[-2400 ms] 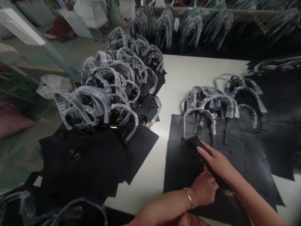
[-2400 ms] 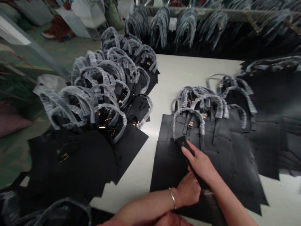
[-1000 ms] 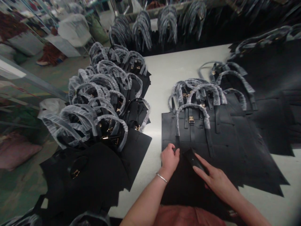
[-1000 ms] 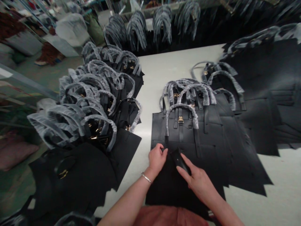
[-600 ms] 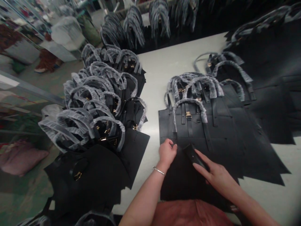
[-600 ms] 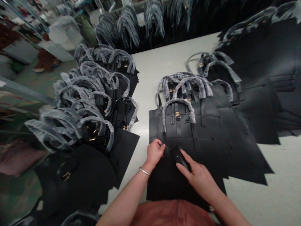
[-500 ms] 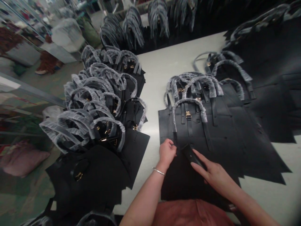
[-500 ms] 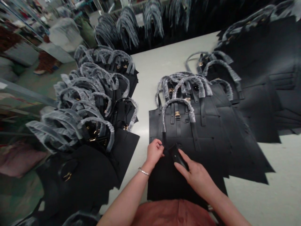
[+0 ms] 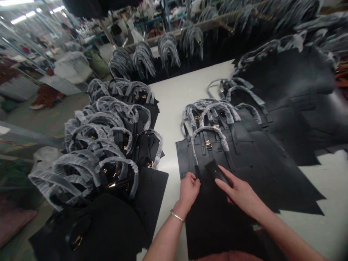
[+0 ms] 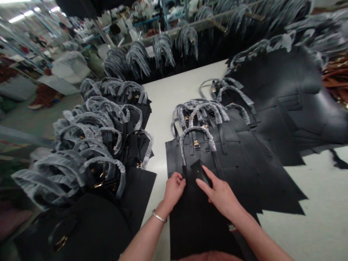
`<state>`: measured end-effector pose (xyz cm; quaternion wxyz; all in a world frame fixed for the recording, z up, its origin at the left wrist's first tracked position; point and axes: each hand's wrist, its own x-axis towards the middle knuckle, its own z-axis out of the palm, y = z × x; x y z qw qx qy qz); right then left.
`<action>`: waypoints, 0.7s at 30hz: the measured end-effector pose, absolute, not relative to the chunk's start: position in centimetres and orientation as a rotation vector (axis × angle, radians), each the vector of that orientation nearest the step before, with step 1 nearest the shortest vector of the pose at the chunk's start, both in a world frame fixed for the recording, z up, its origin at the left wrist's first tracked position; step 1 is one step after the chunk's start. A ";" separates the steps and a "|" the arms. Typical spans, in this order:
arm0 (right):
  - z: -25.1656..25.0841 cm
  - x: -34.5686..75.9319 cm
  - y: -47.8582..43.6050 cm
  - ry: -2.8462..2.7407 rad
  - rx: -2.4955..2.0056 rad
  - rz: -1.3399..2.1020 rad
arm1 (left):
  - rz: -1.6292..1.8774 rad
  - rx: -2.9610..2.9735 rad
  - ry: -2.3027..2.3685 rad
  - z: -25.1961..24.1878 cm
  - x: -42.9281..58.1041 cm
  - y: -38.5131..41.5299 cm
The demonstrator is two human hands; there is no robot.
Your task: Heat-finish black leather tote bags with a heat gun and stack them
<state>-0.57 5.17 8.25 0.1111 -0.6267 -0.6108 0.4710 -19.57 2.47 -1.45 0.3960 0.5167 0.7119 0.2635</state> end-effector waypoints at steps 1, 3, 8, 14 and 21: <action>8.3 0.4 4.9 -1.807 -1.860 1.370 | 0.677 1.445 1.847 -0.8 -19.2 3.7; 8.0 2.3 4.1 -1.873 -1.901 1.295 | 0.715 1.742 1.855 0.6 -18.2 6.6; 5.9 5.3 2.0 -1.938 -1.898 1.251 | 0.389 2.516 1.538 2.9 -16.7 15.0; 4.1 6.4 0.9 -1.898 -1.844 1.267 | -0.022 2.946 1.011 3.9 -17.3 20.4; 4.2 6.4 0.8 -1.817 -1.917 1.164 | 0.176 2.643 0.807 6.6 -19.0 19.9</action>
